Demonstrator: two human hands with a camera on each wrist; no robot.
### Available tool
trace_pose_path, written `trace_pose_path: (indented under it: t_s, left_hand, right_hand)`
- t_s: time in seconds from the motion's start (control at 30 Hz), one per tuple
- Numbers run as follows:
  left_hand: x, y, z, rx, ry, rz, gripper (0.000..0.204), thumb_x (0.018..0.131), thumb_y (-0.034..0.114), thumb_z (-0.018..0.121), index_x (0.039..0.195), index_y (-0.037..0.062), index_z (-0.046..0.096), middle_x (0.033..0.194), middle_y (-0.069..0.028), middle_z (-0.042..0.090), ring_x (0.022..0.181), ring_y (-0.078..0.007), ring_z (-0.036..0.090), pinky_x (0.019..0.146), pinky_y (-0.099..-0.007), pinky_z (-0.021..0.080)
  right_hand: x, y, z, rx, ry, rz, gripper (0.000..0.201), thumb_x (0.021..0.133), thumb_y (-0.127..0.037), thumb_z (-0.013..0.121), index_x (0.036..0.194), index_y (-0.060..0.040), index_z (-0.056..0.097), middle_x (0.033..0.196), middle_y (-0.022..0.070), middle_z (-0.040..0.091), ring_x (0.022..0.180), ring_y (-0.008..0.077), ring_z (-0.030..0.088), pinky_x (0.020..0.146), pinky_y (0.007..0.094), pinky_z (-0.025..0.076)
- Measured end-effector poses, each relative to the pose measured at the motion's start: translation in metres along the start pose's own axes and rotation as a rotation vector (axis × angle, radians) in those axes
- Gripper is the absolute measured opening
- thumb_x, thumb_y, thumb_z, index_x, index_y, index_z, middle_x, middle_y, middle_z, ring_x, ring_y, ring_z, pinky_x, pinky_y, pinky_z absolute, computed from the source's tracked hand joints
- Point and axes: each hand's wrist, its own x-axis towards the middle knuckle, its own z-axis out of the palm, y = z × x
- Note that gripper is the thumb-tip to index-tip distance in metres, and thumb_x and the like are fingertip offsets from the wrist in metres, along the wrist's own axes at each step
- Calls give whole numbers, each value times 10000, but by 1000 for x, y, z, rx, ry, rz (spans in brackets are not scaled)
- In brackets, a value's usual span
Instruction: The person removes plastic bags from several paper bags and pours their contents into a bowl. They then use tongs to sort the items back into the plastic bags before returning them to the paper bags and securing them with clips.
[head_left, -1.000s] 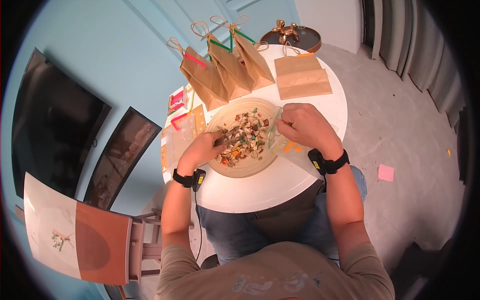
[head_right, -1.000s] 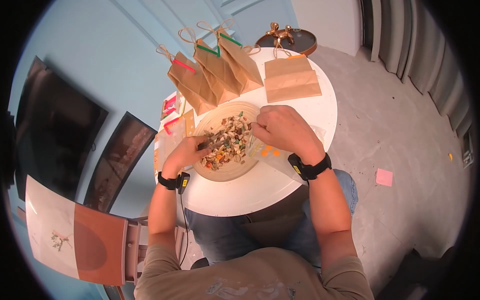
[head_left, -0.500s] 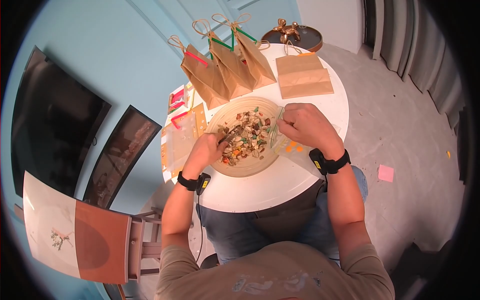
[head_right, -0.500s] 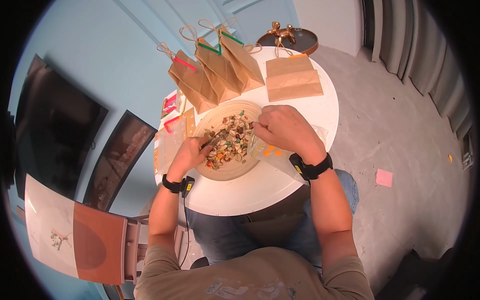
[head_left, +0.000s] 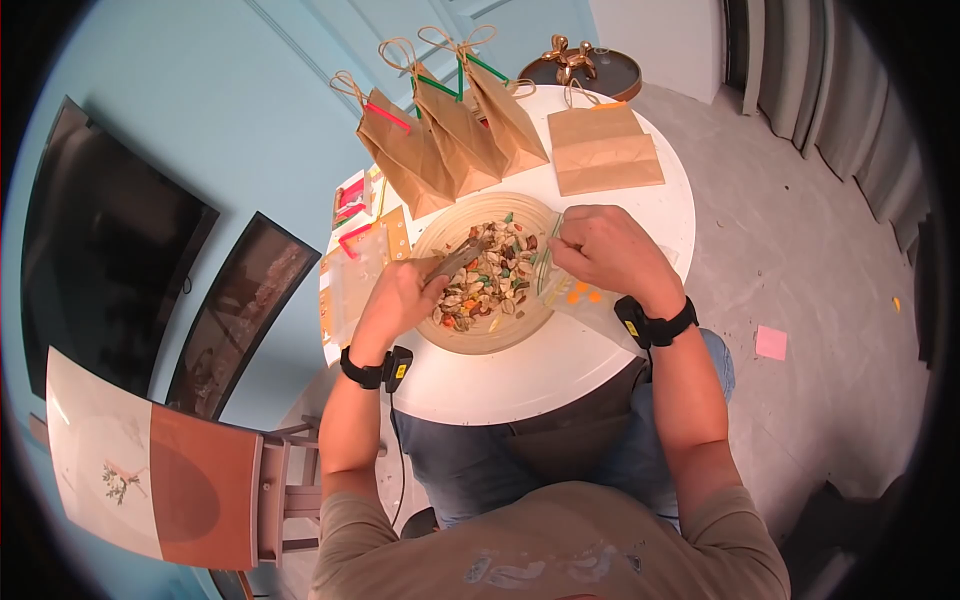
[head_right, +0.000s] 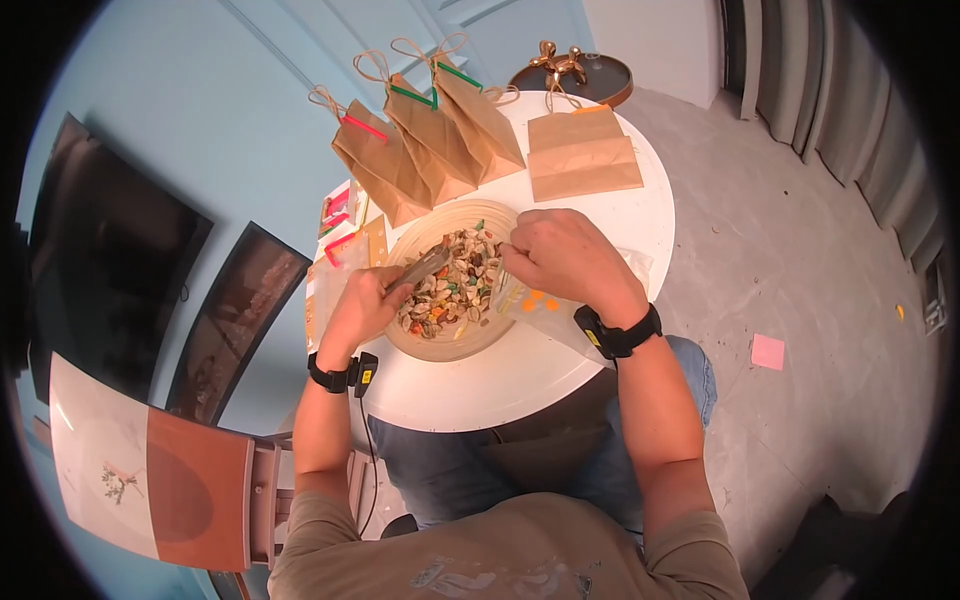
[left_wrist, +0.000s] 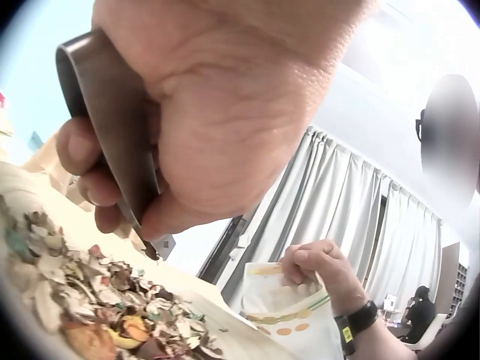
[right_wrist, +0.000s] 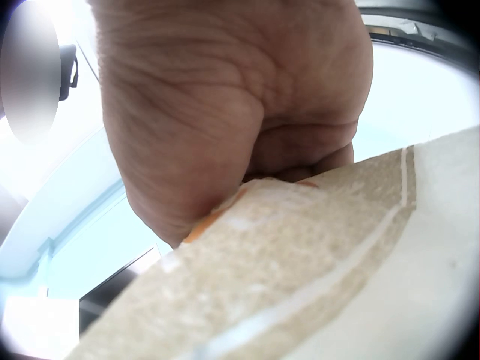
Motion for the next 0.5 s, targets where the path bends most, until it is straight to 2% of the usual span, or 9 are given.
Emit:
trace_pose_path:
  t_s: [0.03, 0.13, 0.23, 0.33, 0.43, 0.5]
  left_hand:
    - [0, 7, -3, -1, 11, 31, 196, 1000, 117, 772, 1066, -68, 773, 883, -313, 717, 739, -449, 701, 708, -483, 537]
    - [0, 27, -6, -70, 17, 54, 208, 990, 137, 784, 1030, -64, 750, 879, -322, 700, 825, -505, 700, 738, -521, 547]
    - [0, 44, -1, -190, 11, 97, 221, 982, 148, 800, 1070, -52, 769, 872, -304, 712, 809, -502, 697, 737, -510, 552]
    - [1, 65, 0, -196, -22, 230, 260, 973, 173, 816, 1121, -38, 789, 880, -284, 736, 789, -479, 707, 733, -511, 560]
    - [3, 68, -3, -129, -43, 172, 328, 975, 154, 826, 1202, -79, 785, 898, -238, 762, 734, -276, 746, 688, -415, 576]
    - [11, 55, -2, -159, -82, 72, 344, 979, 177, 822, 1204, -80, 784, 892, -233, 761, 726, -265, 731, 689, -407, 572]
  right_hand:
    - [0, -1, -1, -1, -1, 1, 352, 996, -211, 678, 757, 43, 732, 778, 195, 689, 779, 401, 688, 762, 514, 551]
    - [0, -1, 0, -3, -1, 2, 349, 996, -213, 679, 762, 39, 740, 786, 192, 699, 783, 399, 694, 765, 511, 555]
    - [0, 0, -1, -5, -8, 7, 341, 993, -214, 686, 769, 37, 747, 795, 190, 708, 788, 400, 699, 767, 511, 559]
    - [0, -1, -2, 6, 3, 12, 331, 987, -215, 698, 779, 37, 752, 803, 193, 709, 792, 405, 702, 766, 513, 558]
    - [-3, 1, -6, 7, 18, 14, 327, 981, -220, 712, 787, 40, 753, 810, 200, 707, 794, 410, 700, 764, 515, 556]
    - [-4, 2, -8, 8, 21, 22, 330, 979, -225, 717, 789, 43, 752, 812, 204, 704, 794, 414, 699, 764, 516, 554]
